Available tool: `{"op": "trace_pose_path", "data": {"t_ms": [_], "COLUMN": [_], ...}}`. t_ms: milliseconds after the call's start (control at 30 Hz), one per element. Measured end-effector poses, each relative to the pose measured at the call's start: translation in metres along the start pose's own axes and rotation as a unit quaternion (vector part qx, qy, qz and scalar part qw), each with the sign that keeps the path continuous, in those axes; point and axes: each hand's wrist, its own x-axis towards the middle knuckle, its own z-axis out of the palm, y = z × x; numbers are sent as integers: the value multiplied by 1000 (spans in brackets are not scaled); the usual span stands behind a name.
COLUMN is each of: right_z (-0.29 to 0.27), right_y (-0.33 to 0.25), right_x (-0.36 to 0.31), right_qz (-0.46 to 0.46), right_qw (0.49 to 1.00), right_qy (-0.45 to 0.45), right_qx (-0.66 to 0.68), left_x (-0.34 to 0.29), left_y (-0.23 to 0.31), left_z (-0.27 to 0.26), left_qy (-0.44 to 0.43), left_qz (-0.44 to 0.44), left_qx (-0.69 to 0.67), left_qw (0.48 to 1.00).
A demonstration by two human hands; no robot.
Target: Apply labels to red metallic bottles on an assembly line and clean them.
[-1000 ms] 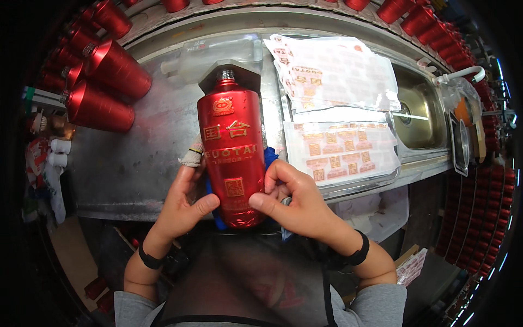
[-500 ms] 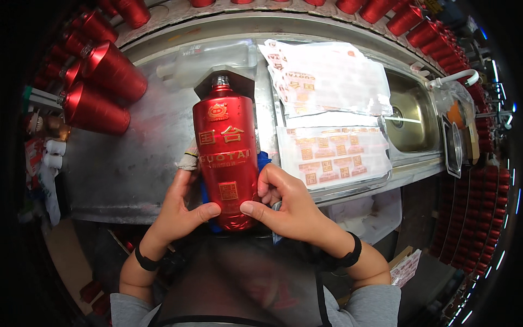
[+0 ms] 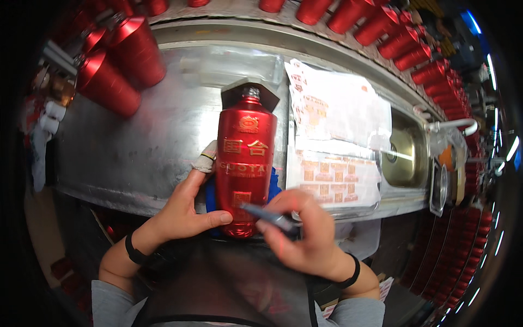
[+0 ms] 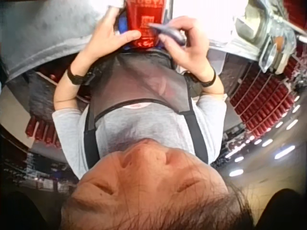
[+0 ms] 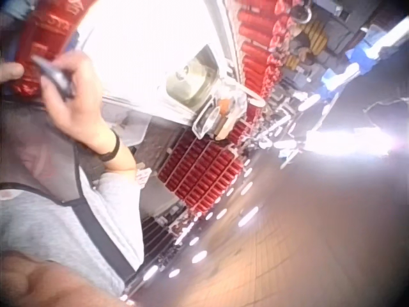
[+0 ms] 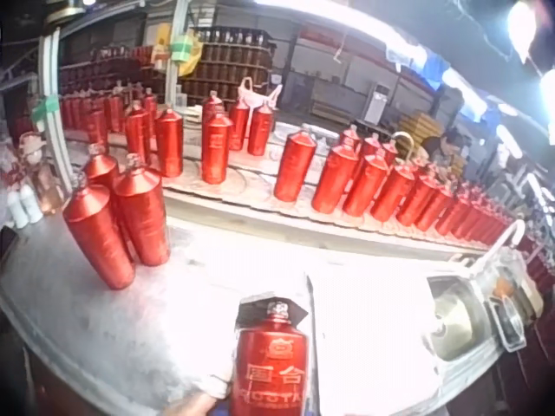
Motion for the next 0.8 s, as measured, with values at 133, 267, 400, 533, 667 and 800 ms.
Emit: {"op": "trace_pose_path", "data": {"t_ms": [133,267,400,533,667,800], "right_z": [4,-4,0,-3,-4,1], "right_y": [-2,-1,1,2,11,1], "right_x": [20,35,35,31,-5,3], "right_qz": [-99,-174,-178,-265,-307,-253], "right_qw": [981,967,965,941,929,951], "right_qy": [2,-1,-9,-52,-104,-68], "right_qx": [-167,-186,-192,-204,-179,-165], "left_x": [0,-2,-4,-4,-1,-5], "left_y": [0,1,-4,-3,-10,-10], "left_z": [0,0,2,-3,-2,-6], "left_qy": [-13,-15,-8,-15,-26,-22], "left_qz": [13,36,21,8,42,20], "left_qx": [-1,-7,41,1,6,-42], "left_qw": [1000,999,999,1000,999,999]}}
